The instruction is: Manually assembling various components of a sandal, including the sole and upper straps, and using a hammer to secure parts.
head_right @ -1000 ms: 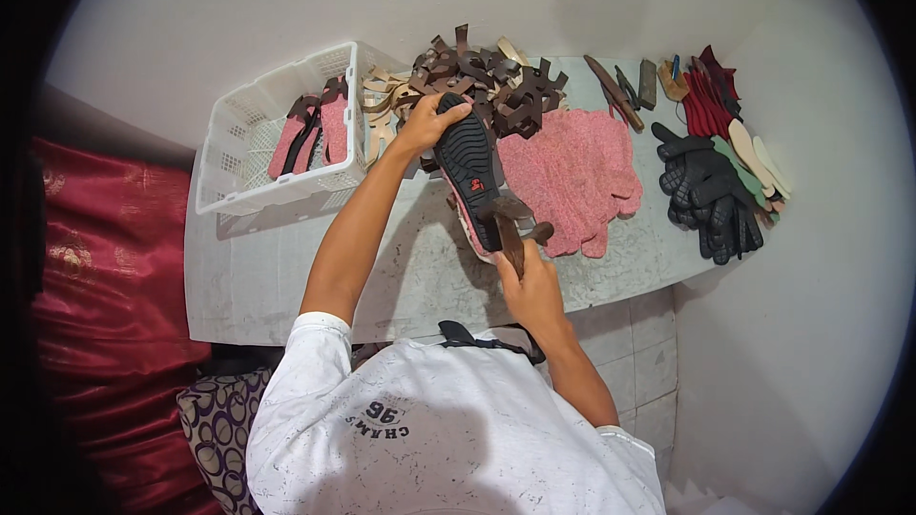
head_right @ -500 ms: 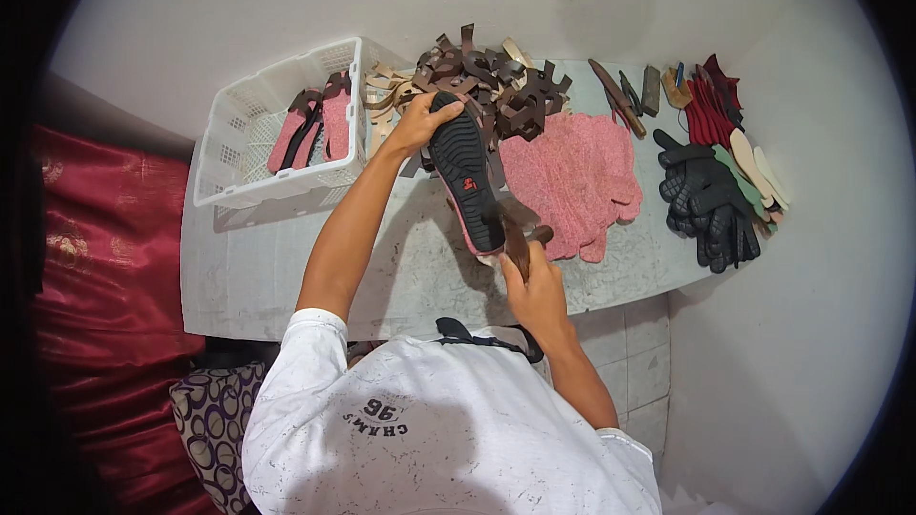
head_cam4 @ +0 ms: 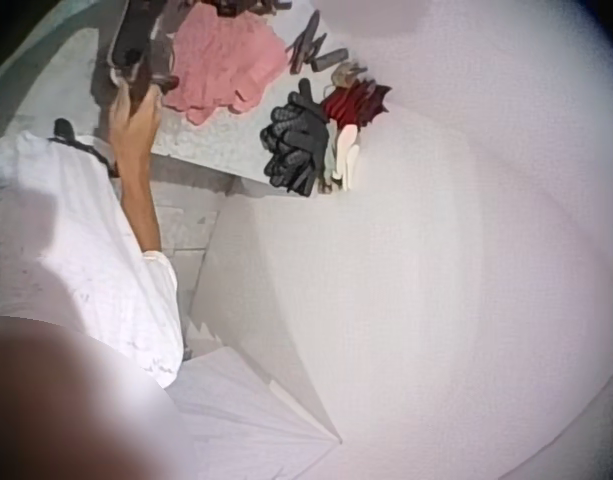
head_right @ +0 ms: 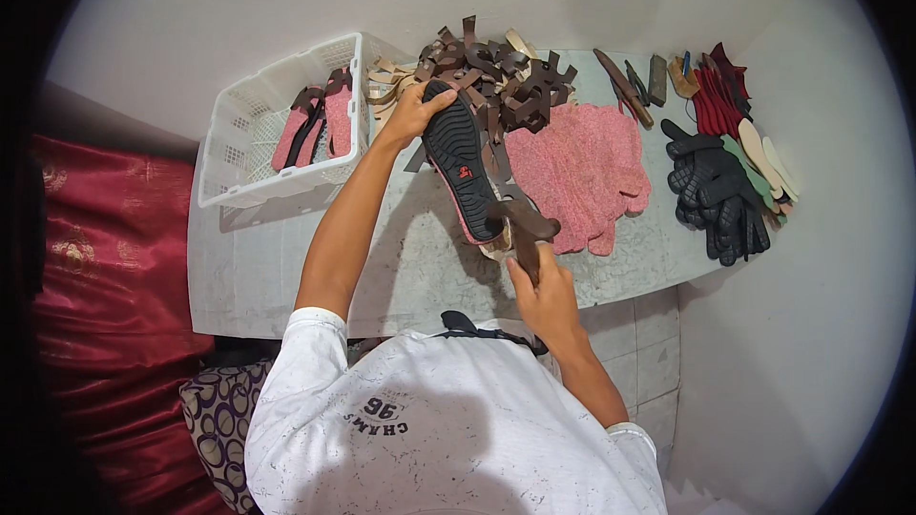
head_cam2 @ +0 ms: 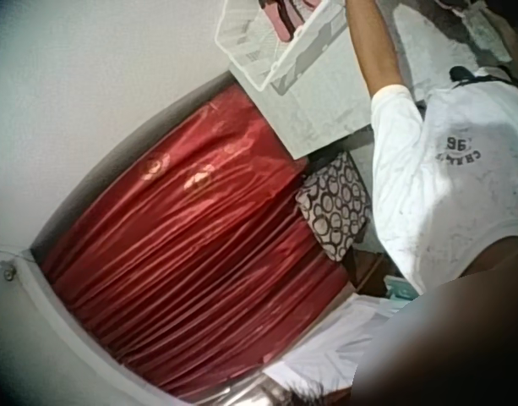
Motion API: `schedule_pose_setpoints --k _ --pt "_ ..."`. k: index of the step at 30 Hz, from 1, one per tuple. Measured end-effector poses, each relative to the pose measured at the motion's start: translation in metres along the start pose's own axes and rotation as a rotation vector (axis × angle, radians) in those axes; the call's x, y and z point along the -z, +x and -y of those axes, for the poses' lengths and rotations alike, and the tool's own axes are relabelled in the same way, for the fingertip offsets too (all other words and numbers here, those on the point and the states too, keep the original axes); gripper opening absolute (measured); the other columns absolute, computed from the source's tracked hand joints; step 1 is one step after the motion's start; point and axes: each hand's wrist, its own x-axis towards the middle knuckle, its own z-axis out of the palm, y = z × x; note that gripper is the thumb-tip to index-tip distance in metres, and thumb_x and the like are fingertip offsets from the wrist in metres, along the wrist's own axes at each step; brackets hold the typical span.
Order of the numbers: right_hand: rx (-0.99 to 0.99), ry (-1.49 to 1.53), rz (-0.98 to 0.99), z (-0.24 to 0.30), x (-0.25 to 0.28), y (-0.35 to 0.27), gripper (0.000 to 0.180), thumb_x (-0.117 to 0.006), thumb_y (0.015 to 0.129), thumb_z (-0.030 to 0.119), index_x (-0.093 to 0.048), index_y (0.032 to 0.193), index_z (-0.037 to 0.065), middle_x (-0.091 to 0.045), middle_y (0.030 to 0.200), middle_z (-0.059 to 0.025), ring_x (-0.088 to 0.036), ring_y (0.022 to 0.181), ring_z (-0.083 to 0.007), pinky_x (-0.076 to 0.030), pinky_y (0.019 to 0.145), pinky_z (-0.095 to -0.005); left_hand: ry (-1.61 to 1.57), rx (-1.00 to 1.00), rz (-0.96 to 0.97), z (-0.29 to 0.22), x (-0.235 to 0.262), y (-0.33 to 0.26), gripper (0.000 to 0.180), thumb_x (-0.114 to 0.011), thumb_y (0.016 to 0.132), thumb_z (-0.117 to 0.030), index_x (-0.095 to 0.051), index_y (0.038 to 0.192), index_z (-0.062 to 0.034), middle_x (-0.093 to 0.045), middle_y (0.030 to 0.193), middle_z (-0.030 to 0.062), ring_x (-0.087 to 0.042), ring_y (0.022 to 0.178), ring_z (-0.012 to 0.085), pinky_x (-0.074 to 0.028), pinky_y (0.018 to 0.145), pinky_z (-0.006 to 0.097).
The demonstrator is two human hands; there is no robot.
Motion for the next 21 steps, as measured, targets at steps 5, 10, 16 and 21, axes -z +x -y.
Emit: schedule_pose_setpoints --k 5,10,16,21 --pt "0.427 -0.119 -0.214 0.003 -0.009 -0.011 0.03 -0.059 0.089 0.012 -0.05 0.11 -0.006 -0.058 0.063 -0.0196 -0.057 0.05 -0.0294 -0.044 0.05 -0.0386 -0.006 -0.024 -0.007 -0.011 0.0 0.007 0.024 -0.067 0.087 -0.022 -0.065 0.094 0.0014 -0.066 0.082 0.003 -0.06 0.072 0.0097 -0.049 0.067 0.025" --pt "0.014 -0.209 0.011 -0.022 -0.015 0.0 0.023 -0.059 0.089 0.014 -0.046 0.098 -0.003 -0.059 0.069 -0.0281 -0.059 0.064 -0.0472 -0.044 0.053 -0.0482 0.025 -0.023 -0.021 -0.014 -0.002 0.009 0.028 -0.068 0.087 -0.024 -0.066 0.097 0.0025 -0.066 0.082 0.0036 -0.061 0.072 0.0097 -0.049 0.067 0.024" --pt "0.057 0.122 -0.07 0.032 0.005 0.009 0.022 -0.057 0.092 0.016 -0.051 0.098 -0.004 -0.059 0.067 -0.0191 -0.058 0.055 -0.0308 -0.044 0.052 -0.0382 0.074 -0.029 -0.031 -0.006 -0.002 0.006 0.028 -0.069 0.086 -0.023 -0.066 0.098 0.0019 -0.067 0.085 0.0049 -0.061 0.075 0.0118 -0.049 0.07 0.026" --pt "0.178 -0.139 -0.006 -0.011 -0.01 -0.002 0.025 -0.057 0.089 0.012 -0.049 0.106 -0.004 -0.059 0.065 -0.0254 -0.061 0.06 -0.0423 -0.045 0.053 -0.0452 0.031 0.021 -0.006 -0.005 -0.016 0.007 0.027 -0.068 0.086 -0.023 -0.067 0.096 0.0016 -0.067 0.083 0.0047 -0.061 0.075 0.0119 -0.049 0.07 0.027"
